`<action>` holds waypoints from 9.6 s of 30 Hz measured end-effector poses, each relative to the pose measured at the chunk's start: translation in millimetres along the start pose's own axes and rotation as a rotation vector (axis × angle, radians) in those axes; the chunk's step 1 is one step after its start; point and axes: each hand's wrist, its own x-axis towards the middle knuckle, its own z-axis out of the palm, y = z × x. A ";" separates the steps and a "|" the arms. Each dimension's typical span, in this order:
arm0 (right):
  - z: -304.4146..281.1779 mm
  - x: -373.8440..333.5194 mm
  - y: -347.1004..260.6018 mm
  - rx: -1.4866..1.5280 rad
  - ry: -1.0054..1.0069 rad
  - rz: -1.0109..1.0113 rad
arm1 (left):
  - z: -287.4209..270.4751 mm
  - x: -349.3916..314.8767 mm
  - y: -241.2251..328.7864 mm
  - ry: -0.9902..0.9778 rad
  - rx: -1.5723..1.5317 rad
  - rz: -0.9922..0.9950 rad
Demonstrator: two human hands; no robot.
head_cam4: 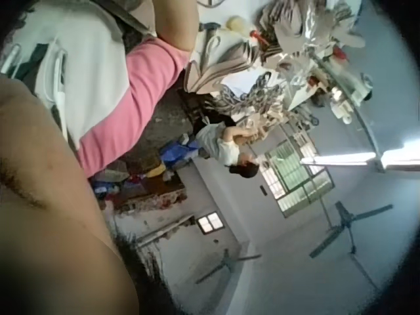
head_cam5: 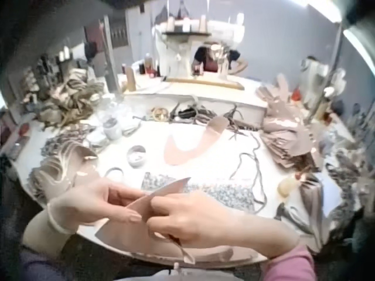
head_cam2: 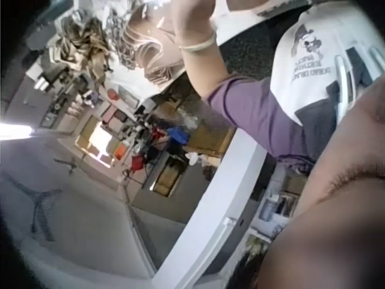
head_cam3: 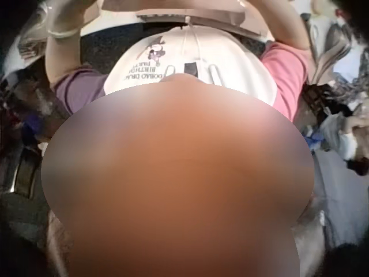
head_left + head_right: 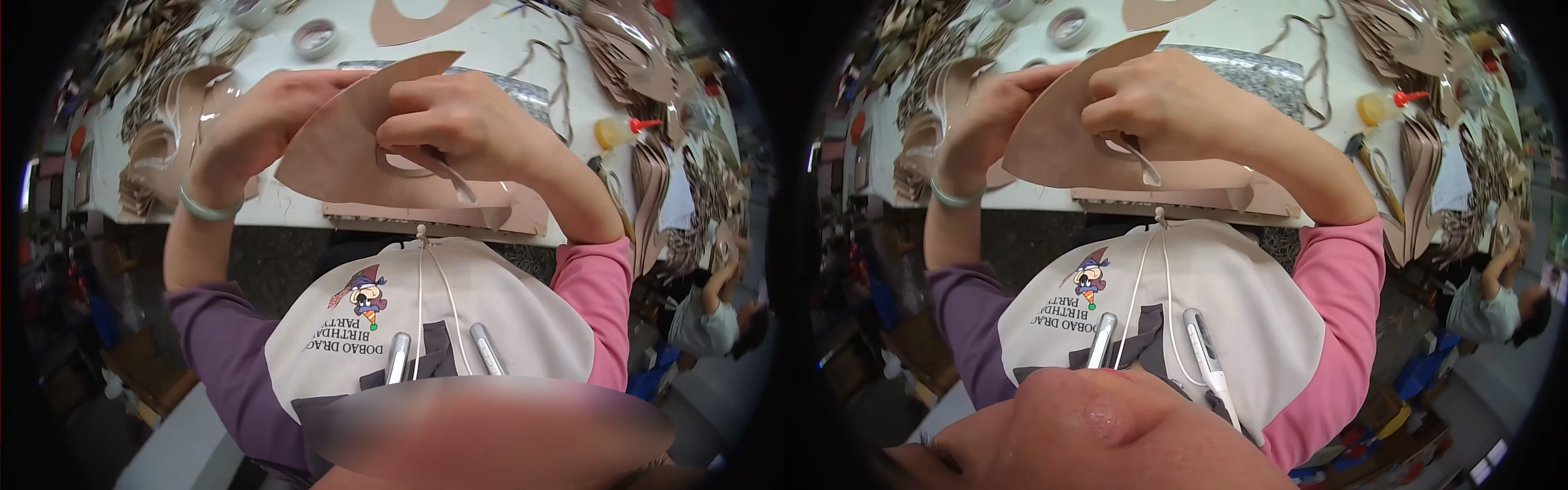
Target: The person applies adhesive tape and edge binding strips to leather shoe upper pieces by hand, folding the strips over the curved edges before arranging the components on the workbench.
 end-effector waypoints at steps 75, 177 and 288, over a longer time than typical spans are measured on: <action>57.1 -21.3 -7.9 0.797 0.800 0.376 | 42.5 -7.8 -28.3 0.280 0.156 -0.026; -287.5 42.8 407.2 -0.360 0.293 1.113 | -126.4 8.8 -155.3 0.997 0.232 0.220; 66.6 83.4 432.1 -0.902 -0.195 0.540 | -247.4 165.3 -70.6 1.076 0.702 0.415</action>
